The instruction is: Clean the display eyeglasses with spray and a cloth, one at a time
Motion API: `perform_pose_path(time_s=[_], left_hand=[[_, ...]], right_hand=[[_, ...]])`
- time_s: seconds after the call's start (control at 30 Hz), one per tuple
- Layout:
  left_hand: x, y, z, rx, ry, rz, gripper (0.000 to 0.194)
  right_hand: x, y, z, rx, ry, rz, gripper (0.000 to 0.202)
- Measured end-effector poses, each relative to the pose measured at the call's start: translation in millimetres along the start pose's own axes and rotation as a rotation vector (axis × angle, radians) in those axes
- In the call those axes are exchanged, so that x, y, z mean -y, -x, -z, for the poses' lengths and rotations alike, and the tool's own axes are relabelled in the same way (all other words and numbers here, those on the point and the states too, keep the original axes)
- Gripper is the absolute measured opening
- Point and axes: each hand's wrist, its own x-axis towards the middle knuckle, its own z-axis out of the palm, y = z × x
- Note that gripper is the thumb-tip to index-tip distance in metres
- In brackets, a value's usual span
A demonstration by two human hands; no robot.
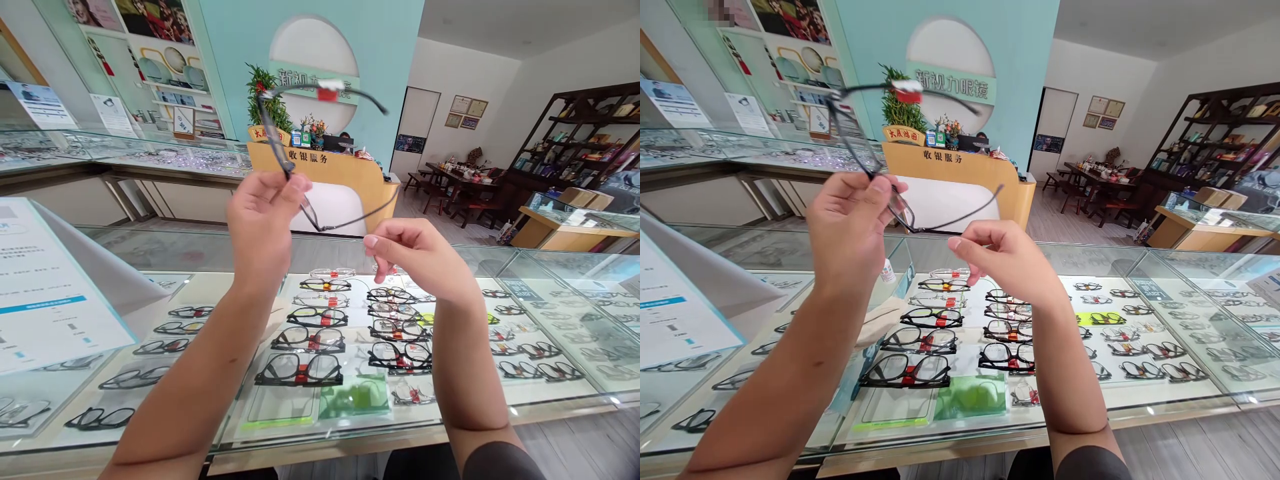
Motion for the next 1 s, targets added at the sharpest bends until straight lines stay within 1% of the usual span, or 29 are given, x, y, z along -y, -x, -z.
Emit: perform_pose_path(time_s=[0.1, 0.17, 0.23, 0.27, 0.33, 0.37, 0.43, 0.6, 0.7, 0.8, 0.9, 1.0], left_hand=[[2, 7, -4.8, 0.133, -0.104, 0.018, 0.022], [3, 13, -9.5, 0.211, -0.155, 0.055, 0.025], [2, 18, -13.5, 0.279, -0.178, 0.094, 0.029], [2, 20, -14.8, 0.303, -0.175, 0.108, 0.03], [2, 22, -15.8, 0.344, -0.158, 0.133, 0.03], [2, 22, -15.8, 0.357, -0.149, 0.144, 0.029], [3, 21, -15.1, 0.367, -0.144, 0.163, 0.028], [5, 19, -14.9, 0.356, -0.168, 0.157, 0.034], [6, 20, -16.0, 0.347, -0.135, 0.168, 0.038], [8, 19, -15.6, 0.329, -0.066, 0.227, 0.038], [11, 16, -13.0, 0.349, -0.009, 0.328, 0.039], [14, 12, -10.3, 0.403, 0.084, 0.401, 0.038]], right_hand=[[5, 3, -8, -0.048, -0.03, 0.067, 0.039], [4, 1, -13, -0.096, -0.054, 0.118, 0.031], [1, -2, -18, -0.16, -0.018, 0.188, 0.021], [-2, -4, -20, -0.191, 0.034, 0.223, 0.021], [-9, -8, -24, -0.234, 0.173, 0.281, 0.03], [-12, -10, -26, -0.246, 0.231, 0.303, 0.032], [-17, -14, -29, -0.263, 0.294, 0.33, 0.027], [-22, -20, -35, -0.304, 0.274, 0.327, 0.023], [-20, -21, -33, -0.328, 0.204, 0.302, 0.02], [-17, -21, -29, -0.353, 0.084, 0.298, 0.017], [-15, -21, -28, -0.309, -0.062, 0.309, 0.022], [-14, -21, -29, -0.266, -0.157, 0.325, 0.029]])
